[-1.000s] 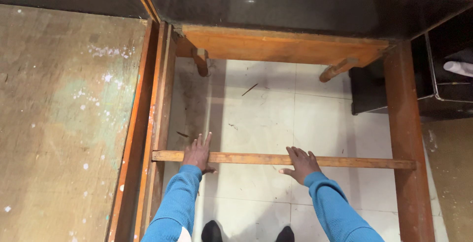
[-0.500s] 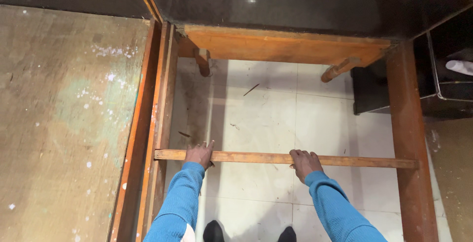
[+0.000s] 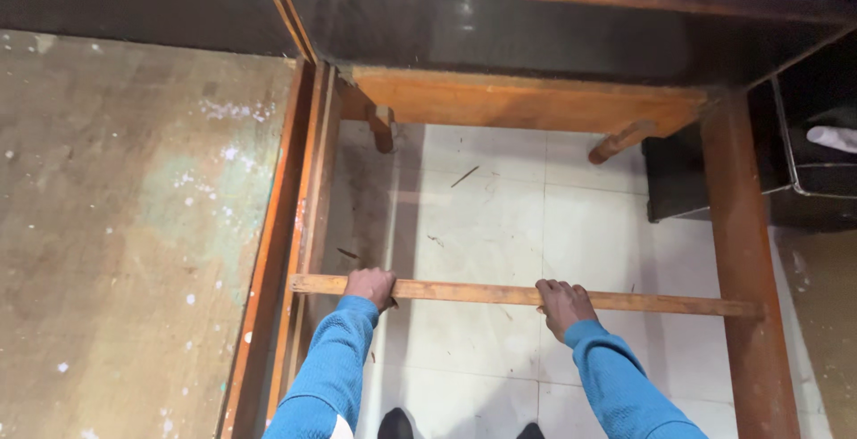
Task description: The person positions a wooden frame under a large board, then uses a screwdriver to fasten the frame to the board. The person works along the edge of the board, tightening screws to secure the frame in place.
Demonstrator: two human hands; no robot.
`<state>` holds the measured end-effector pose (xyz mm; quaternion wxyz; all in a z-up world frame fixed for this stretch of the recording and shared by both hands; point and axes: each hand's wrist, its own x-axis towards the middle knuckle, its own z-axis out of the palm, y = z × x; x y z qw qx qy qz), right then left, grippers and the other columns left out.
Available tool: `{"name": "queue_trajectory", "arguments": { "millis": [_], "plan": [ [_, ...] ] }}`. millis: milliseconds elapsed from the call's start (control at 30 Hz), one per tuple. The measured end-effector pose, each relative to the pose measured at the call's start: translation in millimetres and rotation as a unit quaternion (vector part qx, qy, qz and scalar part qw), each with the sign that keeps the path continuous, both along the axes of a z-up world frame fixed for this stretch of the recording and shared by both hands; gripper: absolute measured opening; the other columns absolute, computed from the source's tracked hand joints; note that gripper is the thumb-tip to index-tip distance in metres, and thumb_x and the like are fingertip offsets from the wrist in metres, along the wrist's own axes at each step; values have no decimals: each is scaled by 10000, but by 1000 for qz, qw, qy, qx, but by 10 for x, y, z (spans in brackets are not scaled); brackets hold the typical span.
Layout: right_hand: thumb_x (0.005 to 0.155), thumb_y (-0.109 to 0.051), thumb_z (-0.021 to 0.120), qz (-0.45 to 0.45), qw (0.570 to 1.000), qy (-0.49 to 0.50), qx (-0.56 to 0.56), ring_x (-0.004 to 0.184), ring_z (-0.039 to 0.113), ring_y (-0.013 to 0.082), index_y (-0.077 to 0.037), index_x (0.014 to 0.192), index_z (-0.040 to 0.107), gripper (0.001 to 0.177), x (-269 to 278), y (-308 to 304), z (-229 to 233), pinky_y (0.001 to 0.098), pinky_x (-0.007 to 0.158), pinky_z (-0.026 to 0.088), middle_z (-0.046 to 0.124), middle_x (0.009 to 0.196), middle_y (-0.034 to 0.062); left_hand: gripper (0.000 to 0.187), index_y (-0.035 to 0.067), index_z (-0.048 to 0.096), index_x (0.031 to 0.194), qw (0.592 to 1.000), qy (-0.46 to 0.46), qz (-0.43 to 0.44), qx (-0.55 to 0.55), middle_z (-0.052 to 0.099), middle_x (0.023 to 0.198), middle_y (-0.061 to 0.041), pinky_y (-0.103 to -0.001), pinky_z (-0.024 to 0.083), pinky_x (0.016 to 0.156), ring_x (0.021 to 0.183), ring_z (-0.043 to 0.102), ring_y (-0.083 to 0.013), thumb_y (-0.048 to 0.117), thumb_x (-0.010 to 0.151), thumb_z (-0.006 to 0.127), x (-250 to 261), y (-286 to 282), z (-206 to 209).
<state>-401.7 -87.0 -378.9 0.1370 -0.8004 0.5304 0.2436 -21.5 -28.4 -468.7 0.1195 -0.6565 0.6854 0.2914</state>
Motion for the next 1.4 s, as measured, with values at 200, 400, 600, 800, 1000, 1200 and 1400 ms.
{"name": "queue_trajectory", "arguments": {
  "millis": [200, 400, 600, 800, 1000, 1200, 1400],
  "plan": [
    [917, -153, 668, 15, 1000, 4, -24, 1201, 598, 256, -133, 1129, 559, 240, 44, 44, 186, 474, 988, 468, 655, 1174, 52, 446, 157, 742, 1016, 1000, 11, 14, -15, 756, 1008, -107, -462, 582, 849, 984, 729, -312, 430, 714, 924, 54, 36, 223],
    [907, -146, 669, 14, 1000, -2, -27, 1194, 598, 256, -135, 1127, 551, 250, -15, 157, 518, 489, 979, 462, 646, 1183, 44, 404, 175, 754, 983, 997, 34, 18, -65, 760, 965, -100, -467, 569, 851, 964, 731, -311, 383, 687, 934, 72, 126, 470],
    [923, -170, 663, 2, 999, 6, -34, 1206, 595, 254, -138, 1136, 534, 251, -41, 305, 981, 484, 976, 462, 634, 1192, 52, 375, 195, 757, 981, 996, 47, -8, -80, 768, 966, -84, -473, 558, 851, 977, 729, -300, 361, 692, 928, 109, 97, 974],
    [936, -194, 655, -20, 998, -11, -62, 1222, 579, 242, -145, 1130, 530, 236, -66, 384, 1578, 476, 995, 445, 630, 1192, 37, 435, 198, 725, 1055, 995, 25, -20, -97, 760, 991, -72, -479, 542, 858, 1002, 722, -294, 392, 718, 920, 74, 7, 1615],
    [936, -204, 657, -20, 994, -26, -107, 1243, 572, 223, -140, 1141, 529, 250, -76, 363, 2222, 462, 1022, 432, 634, 1199, 23, 461, 224, 719, 1092, 990, 44, -18, -132, 758, 1032, -43, -487, 513, 904, 1060, 704, -276, 378, 707, 920, 112, -81, 2237],
    [896, -202, 688, 5, 984, -69, -167, 1214, 588, 240, -136, 1124, 558, 270, -91, 354, 2864, 458, 1019, 431, 653, 1173, 35, 537, 246, 703, 1145, 976, 50, -11, -212, 742, 1034, -37, -482, 507, 886, 1066, 690, -267, 399, 685, 933, 163, -72, 2739],
    [912, -196, 674, 28, 971, -88, -220, 1185, 613, 251, -129, 1071, 602, 187, -151, 385, 3445, 447, 1051, 433, 680, 1122, 57, 492, 311, 705, 1203, 978, 42, -2, -202, 763, 1087, 8, -435, 512, 915, 1082, 707, -221, 456, 760, 861, 157, -75, 3278]
  ]
}}
